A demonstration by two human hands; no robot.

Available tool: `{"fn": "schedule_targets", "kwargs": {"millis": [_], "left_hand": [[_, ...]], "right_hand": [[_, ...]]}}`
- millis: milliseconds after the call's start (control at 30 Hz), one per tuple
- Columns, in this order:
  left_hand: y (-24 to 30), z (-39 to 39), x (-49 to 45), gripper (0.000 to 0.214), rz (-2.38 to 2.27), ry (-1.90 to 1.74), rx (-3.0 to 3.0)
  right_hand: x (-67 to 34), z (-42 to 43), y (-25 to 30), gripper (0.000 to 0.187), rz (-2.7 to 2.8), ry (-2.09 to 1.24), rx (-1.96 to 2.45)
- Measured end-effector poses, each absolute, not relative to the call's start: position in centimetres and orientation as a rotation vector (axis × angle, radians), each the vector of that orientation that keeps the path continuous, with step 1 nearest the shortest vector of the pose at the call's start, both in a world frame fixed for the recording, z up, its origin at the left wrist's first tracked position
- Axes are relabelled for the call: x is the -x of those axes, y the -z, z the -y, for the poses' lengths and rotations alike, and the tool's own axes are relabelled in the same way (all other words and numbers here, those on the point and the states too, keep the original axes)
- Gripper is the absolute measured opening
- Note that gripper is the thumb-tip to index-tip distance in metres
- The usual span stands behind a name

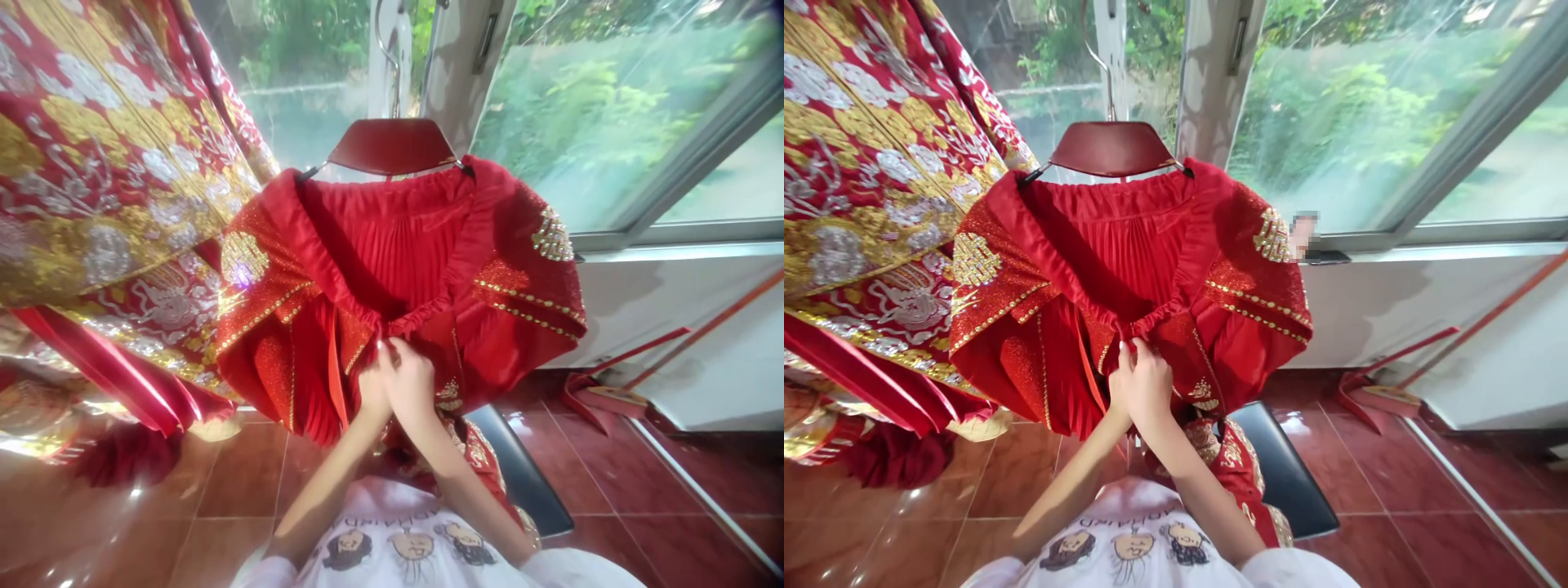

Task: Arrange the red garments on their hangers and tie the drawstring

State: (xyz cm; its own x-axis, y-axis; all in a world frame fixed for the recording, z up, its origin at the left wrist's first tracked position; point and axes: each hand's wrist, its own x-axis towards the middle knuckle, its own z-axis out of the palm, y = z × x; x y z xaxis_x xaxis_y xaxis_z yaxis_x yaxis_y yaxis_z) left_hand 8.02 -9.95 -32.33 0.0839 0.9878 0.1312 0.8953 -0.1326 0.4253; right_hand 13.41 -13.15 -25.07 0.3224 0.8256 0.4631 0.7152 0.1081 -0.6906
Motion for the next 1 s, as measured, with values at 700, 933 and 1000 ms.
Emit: {"fn": "schedule_targets", "kwargs": {"millis": [700, 933, 1000], "left_hand": [[30.6, 10.5, -7.6, 0.033, -1.867, -0.443, -2.176], [30.6, 10.9, -7.5, 0.028, -1.86, -0.436, -2.182], [30.7, 11.0, -7.6, 0.027, -1.863, -0.445, -2.178]], "right_hand": [[-13.9, 10.3, 24.3, 0.027, 1.417, -0.127, 1.82], [-13.6, 10.4, 26.0, 0.029, 1.247, -0.009, 1.579], [-13.7, 10.4, 26.2, 0.03, 1.24, 0.011, 1.56]]}}
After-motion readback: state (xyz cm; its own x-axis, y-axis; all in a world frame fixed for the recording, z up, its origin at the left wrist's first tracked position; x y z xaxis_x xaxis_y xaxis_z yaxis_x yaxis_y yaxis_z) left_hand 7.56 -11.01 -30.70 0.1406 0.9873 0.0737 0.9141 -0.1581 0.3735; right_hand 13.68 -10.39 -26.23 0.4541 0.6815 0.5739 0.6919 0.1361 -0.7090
